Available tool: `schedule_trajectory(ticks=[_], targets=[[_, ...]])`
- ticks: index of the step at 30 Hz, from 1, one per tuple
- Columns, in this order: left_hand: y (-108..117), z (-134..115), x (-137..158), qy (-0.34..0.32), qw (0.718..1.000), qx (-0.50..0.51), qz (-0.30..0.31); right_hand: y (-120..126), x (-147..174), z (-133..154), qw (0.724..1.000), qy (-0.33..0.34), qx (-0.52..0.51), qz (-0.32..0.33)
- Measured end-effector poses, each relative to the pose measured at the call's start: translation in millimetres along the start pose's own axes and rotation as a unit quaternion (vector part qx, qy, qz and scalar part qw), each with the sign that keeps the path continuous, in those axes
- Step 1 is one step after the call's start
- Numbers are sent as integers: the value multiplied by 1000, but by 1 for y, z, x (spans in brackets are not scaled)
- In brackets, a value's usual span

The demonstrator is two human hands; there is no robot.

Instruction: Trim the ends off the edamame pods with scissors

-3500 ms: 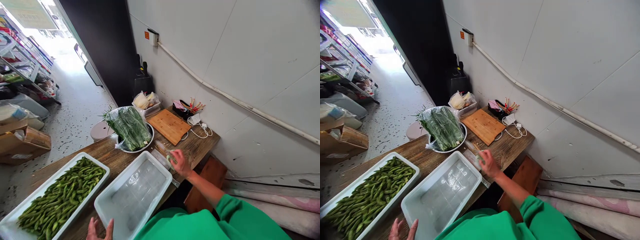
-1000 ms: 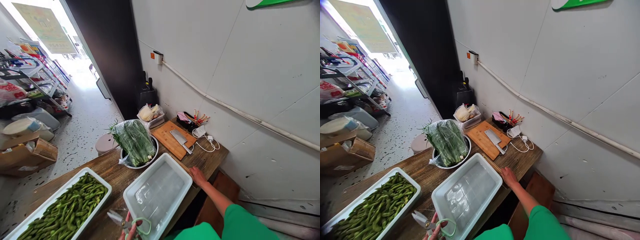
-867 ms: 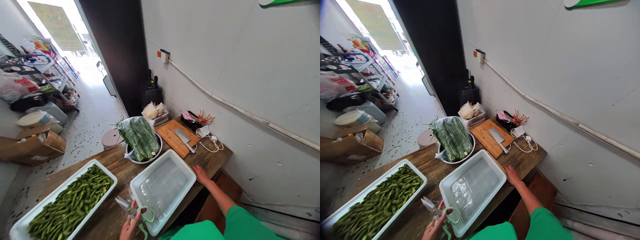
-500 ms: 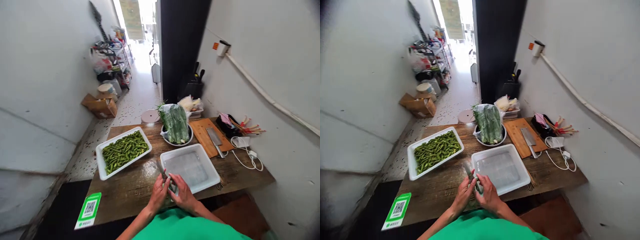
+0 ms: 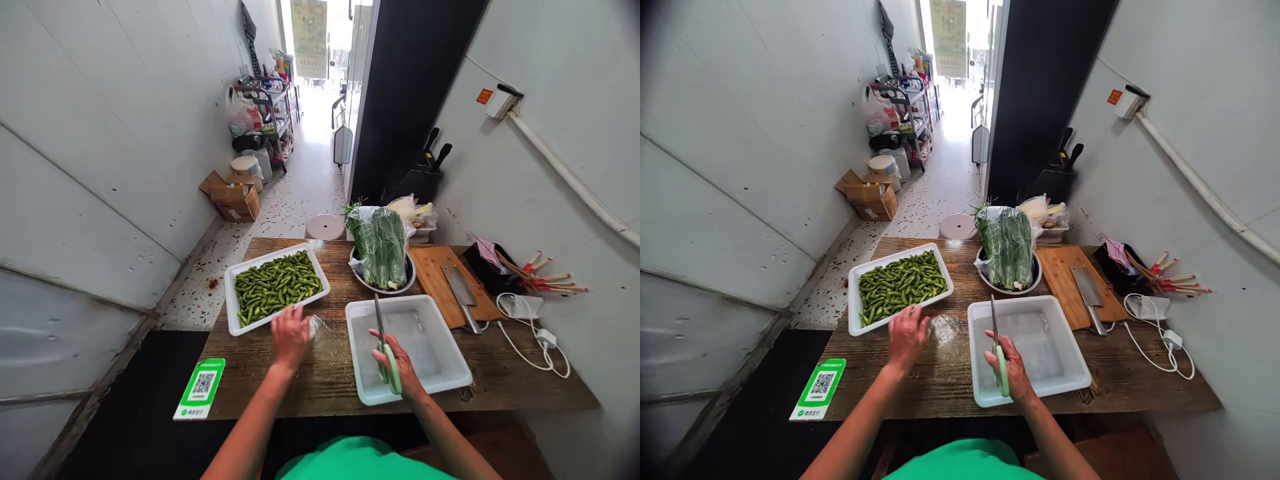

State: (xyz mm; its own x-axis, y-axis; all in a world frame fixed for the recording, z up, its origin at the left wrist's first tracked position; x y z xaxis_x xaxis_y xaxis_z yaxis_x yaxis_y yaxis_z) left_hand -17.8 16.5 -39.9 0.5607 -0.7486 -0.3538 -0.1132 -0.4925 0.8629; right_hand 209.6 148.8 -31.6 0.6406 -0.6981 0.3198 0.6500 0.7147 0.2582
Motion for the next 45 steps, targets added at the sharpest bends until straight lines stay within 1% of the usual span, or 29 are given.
schedule_trajectory(ticks=[1,2,4,6,8,10,13,16,18,22,25,28,31,32,34,36,37,40,41,43,45], targets=[[-4,22,-2,13,999,-40,-6,4,1,-3,1000,-12,-4,20],[-10,40,-4,11,998,-67,-3,7,3,-7,999,-24,-9,42],[-23,67,-2,-7,995,-95,5,10,3,-17,994,-50,-47,83],[-36,80,2,-30,994,-106,-2,9,1,-28,983,-80,-120,109],[-48,86,6,-47,993,-110,-14,6,-2,-39,967,-104,-196,125],[-57,90,8,-54,992,-107,-23,3,-4,-47,954,-108,-251,127],[-63,93,14,-72,991,-107,-34,2,0,-57,945,-91,-285,131],[-61,92,34,-101,987,-119,-42,5,12,-71,945,-75,-288,134],[-57,88,55,-115,985,-123,-45,6,23,-84,950,-41,-278,134],[-49,73,105,-148,980,-124,-56,8,47,-116,963,64,-231,121],[-43,61,142,-167,976,-126,-67,6,65,-138,964,92,-225,105],[-31,53,170,-181,973,-122,-72,5,80,-153,956,95,-260,94],[-8,50,183,-225,968,-102,-32,7,92,-163,948,104,-291,77],[1,47,182,-244,965,-92,-14,8,96,-165,947,109,-294,71],[17,40,170,-277,958,-73,10,9,102,-169,946,117,-296,56],[24,30,147,-303,951,-62,24,10,106,-173,949,121,-289,25],[22,23,133,-317,945,-63,40,11,108,-175,952,123,-279,-3],[2,9,91,-333,931,-106,102,17,108,-181,961,131,-221,-105],[-7,6,79,-331,927,-125,124,21,107,-182,963,132,-200,-127],[-24,5,62,-333,916,-144,173,28,104,-182,968,130,-167,-133],[-33,7,53,-334,908,-140,209,33,100,-179,975,128,-145,-108]])
Point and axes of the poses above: each hand's wrist, its own x-axis away from the middle knuckle, its own y-axis out of the back of the hand, z = x × y, the point moved 1 cm from there along -x, towards the middle knuckle, and after that the axes turned 13 degrees about -y, right-handed, at the moved point
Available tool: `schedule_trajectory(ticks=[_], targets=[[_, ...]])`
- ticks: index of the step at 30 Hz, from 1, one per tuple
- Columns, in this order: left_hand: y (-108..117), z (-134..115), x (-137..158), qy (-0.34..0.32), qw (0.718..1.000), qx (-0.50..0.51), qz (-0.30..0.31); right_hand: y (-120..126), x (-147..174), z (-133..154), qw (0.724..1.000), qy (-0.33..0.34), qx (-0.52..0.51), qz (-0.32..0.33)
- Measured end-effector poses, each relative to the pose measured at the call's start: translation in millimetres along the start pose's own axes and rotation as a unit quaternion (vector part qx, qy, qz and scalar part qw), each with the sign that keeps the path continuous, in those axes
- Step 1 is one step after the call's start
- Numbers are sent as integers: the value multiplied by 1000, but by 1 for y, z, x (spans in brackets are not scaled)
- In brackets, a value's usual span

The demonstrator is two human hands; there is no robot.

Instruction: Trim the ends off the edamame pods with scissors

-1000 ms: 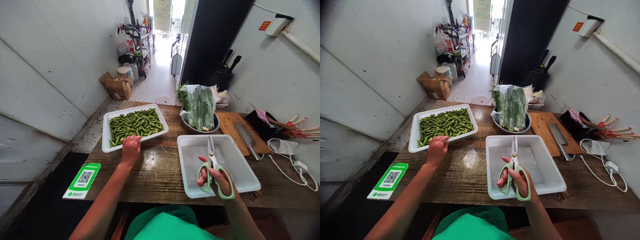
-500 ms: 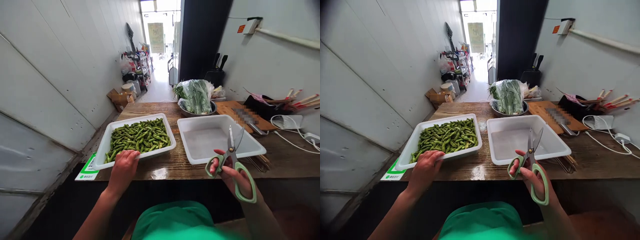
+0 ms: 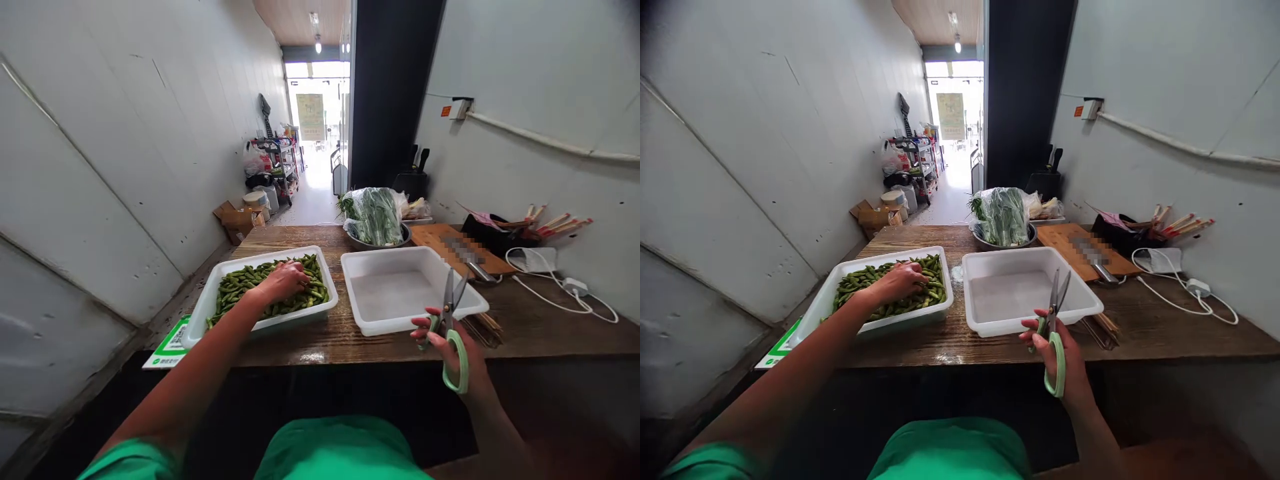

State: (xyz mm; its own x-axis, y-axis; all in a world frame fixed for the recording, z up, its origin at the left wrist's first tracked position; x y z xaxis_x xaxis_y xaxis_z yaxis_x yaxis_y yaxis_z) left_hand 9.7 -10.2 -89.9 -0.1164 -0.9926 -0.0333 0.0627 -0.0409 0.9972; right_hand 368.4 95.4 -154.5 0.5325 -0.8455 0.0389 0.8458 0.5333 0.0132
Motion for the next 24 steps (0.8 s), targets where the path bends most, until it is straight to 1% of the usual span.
schedule_trajectory(ticks=[2,5,7,9,10,11,12,13,14,15,16,17,19,21,22,23,24], targets=[[-3,4,-1,0,1000,20,10,-1,-5,2,999,-7,14,35],[0,3,4,11,998,57,-5,-7,-7,4,996,-24,31,83],[5,-3,6,26,994,101,-44,-11,-3,8,992,-35,39,111],[10,-13,3,61,977,174,-110,-14,1,18,987,-41,49,148],[13,-19,-1,80,958,233,-146,-16,2,25,983,-43,57,168],[15,-25,-5,98,929,307,-181,-19,1,34,978,-45,66,191],[15,-31,-12,112,890,388,-210,-22,-1,44,973,-47,76,213],[15,-37,-18,124,845,467,-229,-27,-4,54,967,-52,87,233],[14,-42,-25,136,800,535,-236,-32,-10,63,962,-60,97,250],[13,-45,-32,151,762,584,-235,-38,-18,70,957,-71,105,262],[11,-47,-37,167,737,613,-230,-44,-26,77,952,-84,111,272],[10,-47,-41,179,724,628,-223,-51,-34,81,948,-96,114,281],[12,-44,-45,181,721,634,-214,-64,-46,85,941,-113,109,301],[19,-41,-38,157,734,624,-215,-76,-51,83,940,-111,86,311],[25,-41,-30,143,748,608,-224,-81,-49,82,945,-101,76,300],[30,-41,-18,135,770,575,-242,-84,-45,80,954,-85,74,277],[35,-42,-3,139,796,522,-273,-87,-39,78,964,-65,81,243]])
Point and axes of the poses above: each hand's wrist, its own x-axis away from the middle knuckle, its own y-axis out of the back of the hand, z = x × y, the point moved 1 cm from there along -x, towards the middle knuckle, and after that the axes turned 13 degrees about -y, right-handed, at the moved point
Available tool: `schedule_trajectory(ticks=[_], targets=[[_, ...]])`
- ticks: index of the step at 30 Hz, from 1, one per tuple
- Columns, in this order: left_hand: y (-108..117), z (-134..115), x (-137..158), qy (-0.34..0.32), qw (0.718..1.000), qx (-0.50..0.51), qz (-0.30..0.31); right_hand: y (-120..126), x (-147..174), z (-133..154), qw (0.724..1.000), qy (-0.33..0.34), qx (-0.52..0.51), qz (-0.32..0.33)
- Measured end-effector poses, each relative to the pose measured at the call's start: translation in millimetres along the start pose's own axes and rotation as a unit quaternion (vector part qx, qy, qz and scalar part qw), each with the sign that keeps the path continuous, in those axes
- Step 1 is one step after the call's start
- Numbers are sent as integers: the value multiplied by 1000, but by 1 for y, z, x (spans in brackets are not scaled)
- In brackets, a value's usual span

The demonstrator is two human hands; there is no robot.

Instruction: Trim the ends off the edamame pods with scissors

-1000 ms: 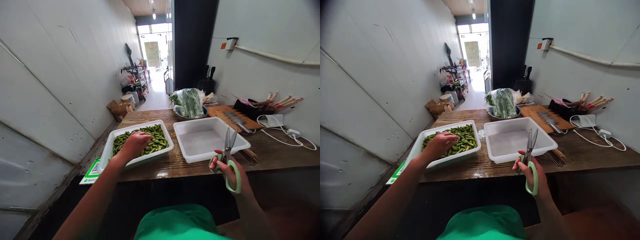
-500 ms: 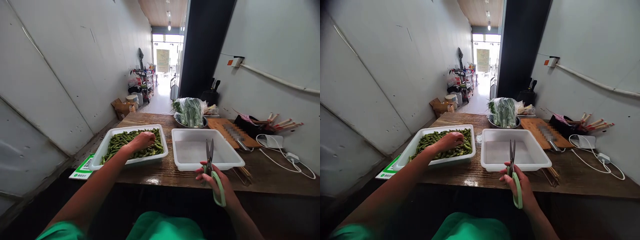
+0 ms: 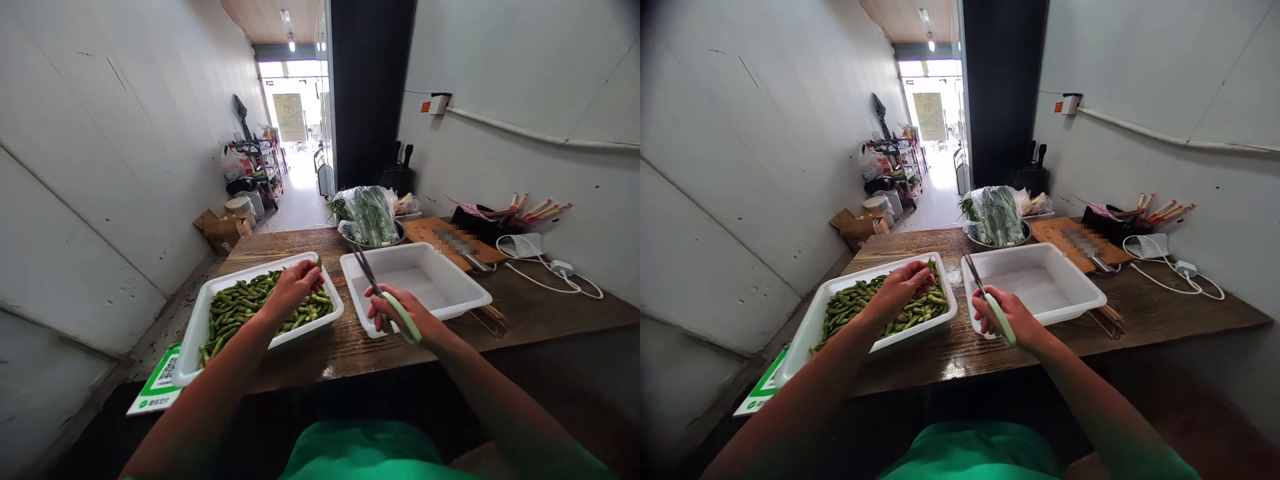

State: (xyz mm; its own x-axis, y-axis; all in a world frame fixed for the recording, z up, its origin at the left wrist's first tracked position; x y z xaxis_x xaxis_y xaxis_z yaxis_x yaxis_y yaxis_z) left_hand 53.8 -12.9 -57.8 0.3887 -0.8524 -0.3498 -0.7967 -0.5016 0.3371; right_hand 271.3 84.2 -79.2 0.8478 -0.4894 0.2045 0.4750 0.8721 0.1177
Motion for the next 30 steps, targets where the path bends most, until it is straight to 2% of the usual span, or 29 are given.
schedule_trajectory(ticks=[1,2,3,4,6,7,10,12,14,16,19,22,25,26,28,30], targets=[[10,-4,15,-33,996,-71,-41,-6,6,-2,999,13,14,-39],[21,-6,32,-64,979,-164,-102,-13,13,-5,997,22,27,-71],[32,-5,52,-76,946,-264,-174,-21,20,-8,995,28,33,-92],[42,-1,73,-79,901,-352,-242,-31,27,-11,994,32,30,-100],[55,18,112,-97,824,-465,-310,-53,36,-20,995,40,8,-89],[58,31,127,-117,801,-495,-315,-66,37,-25,996,43,0,-72],[57,67,149,-151,773,-552,-273,-100,23,-42,999,45,19,-9],[52,80,147,-162,753,-584,-256,-116,6,-51,998,49,45,11],[46,86,138,-169,736,-603,-256,-123,-15,-57,996,56,63,3],[41,88,125,-167,734,-609,-249,-126,-37,-58,995,58,78,-21],[36,92,99,-134,758,-599,-220,-130,-66,-55,991,58,94,-81],[39,97,71,-79,813,-544,-193,-133,-85,-49,985,55,113,-115],[53,94,58,-63,888,-414,-189,-132,-85,-50,988,52,112,-90],[61,91,61,-65,907,-362,-204,-131,-81,-53,991,49,103,-74],[78,83,80,-55,922,-275,-267,-130,-71,-60,995,38,79,-47],[94,76,112,-14,902,-256,-347,-133,-60,-67,999,23,47,-17]])
Point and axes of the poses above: each hand's wrist, its own x-axis away from the middle knuckle, its own y-axis out of the back of the hand, z = x × y, the point moved 1 cm from there along -x, towards the middle knuckle, and after that the axes turned 13 degrees about -y, right-handed, at the moved point
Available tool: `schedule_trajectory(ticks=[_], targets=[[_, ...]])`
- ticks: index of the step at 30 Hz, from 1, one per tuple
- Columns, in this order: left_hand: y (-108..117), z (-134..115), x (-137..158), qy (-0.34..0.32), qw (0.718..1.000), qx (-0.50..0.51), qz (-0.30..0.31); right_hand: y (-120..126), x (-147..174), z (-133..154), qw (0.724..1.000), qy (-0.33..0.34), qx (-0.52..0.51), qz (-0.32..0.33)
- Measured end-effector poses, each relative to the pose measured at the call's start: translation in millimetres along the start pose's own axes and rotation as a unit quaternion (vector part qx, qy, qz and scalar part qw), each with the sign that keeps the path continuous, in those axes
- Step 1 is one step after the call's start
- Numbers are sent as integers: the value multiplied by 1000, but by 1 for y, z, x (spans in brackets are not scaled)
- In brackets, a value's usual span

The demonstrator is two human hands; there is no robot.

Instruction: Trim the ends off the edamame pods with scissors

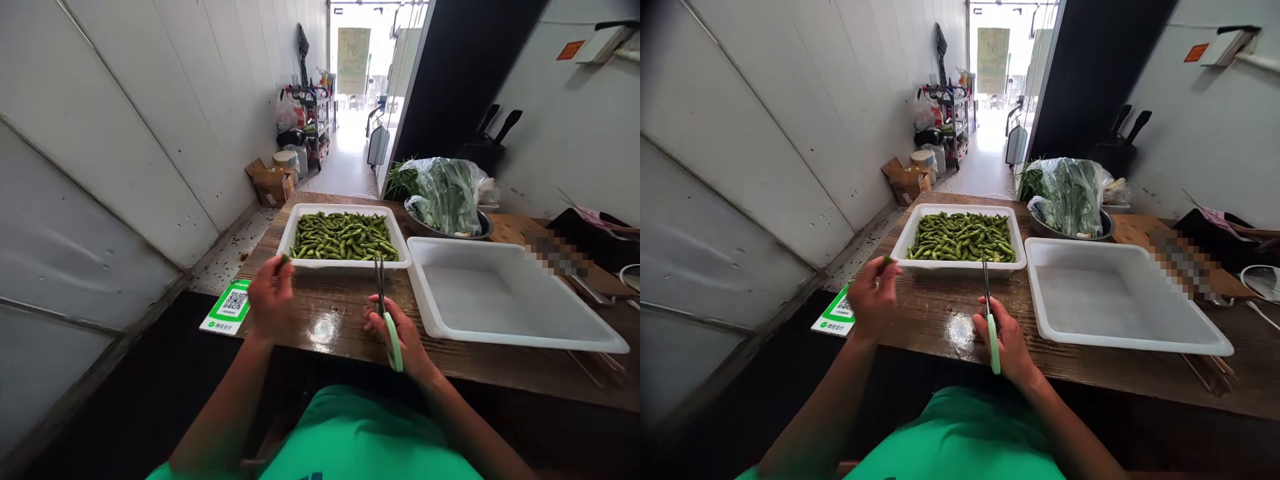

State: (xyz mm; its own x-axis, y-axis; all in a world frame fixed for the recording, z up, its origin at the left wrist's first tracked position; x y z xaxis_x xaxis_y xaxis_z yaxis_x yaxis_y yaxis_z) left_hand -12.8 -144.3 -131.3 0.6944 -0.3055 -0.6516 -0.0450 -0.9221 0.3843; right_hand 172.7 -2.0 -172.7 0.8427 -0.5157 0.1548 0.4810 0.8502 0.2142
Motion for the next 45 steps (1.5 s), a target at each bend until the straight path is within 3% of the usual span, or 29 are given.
schedule_trajectory(ticks=[2,4,6,8,12,17,24,31,33,35,38,41,45], targets=[[28,7,22,74,997,21,-7,-10,8,-1,998,-6,-24,52],[41,12,46,150,983,94,54,-23,13,3,994,9,-1,113],[40,16,66,215,956,161,122,-34,15,12,987,36,66,140],[31,15,77,247,941,179,146,-36,17,19,981,40,131,136],[7,1,75,229,947,169,152,-17,22,22,975,-29,160,151],[-21,-17,56,235,923,209,223,6,26,13,971,-124,95,179],[-45,-17,41,217,886,245,329,12,15,22,968,-157,116,157],[-50,-6,39,240,845,296,375,17,9,14,970,-163,85,160],[-49,-4,39,270,835,323,355,18,8,8,969,-174,44,167],[-47,-4,38,321,826,365,286,18,9,4,968,-182,-1,173],[-43,-4,38,407,776,446,181,15,12,2,957,-202,-61,200],[-44,-7,40,462,726,485,153,12,19,4,945,-213,-91,231],[-49,-13,42,492,714,483,118,9,24,8,950,-199,-86,226]])
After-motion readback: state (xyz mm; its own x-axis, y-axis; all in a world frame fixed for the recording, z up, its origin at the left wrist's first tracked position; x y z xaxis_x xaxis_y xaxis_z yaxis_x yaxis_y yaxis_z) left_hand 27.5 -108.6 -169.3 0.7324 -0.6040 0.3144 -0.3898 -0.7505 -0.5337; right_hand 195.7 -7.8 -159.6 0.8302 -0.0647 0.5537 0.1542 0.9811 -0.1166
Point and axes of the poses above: each hand's wrist, its own x-axis away from the middle knuckle, its own y-axis out of the back of the hand, z = x × y, the point moved 1 cm from there along -x, towards the middle knuckle, and after that the axes turned 13 degrees about -y, right-handed, at the moved point
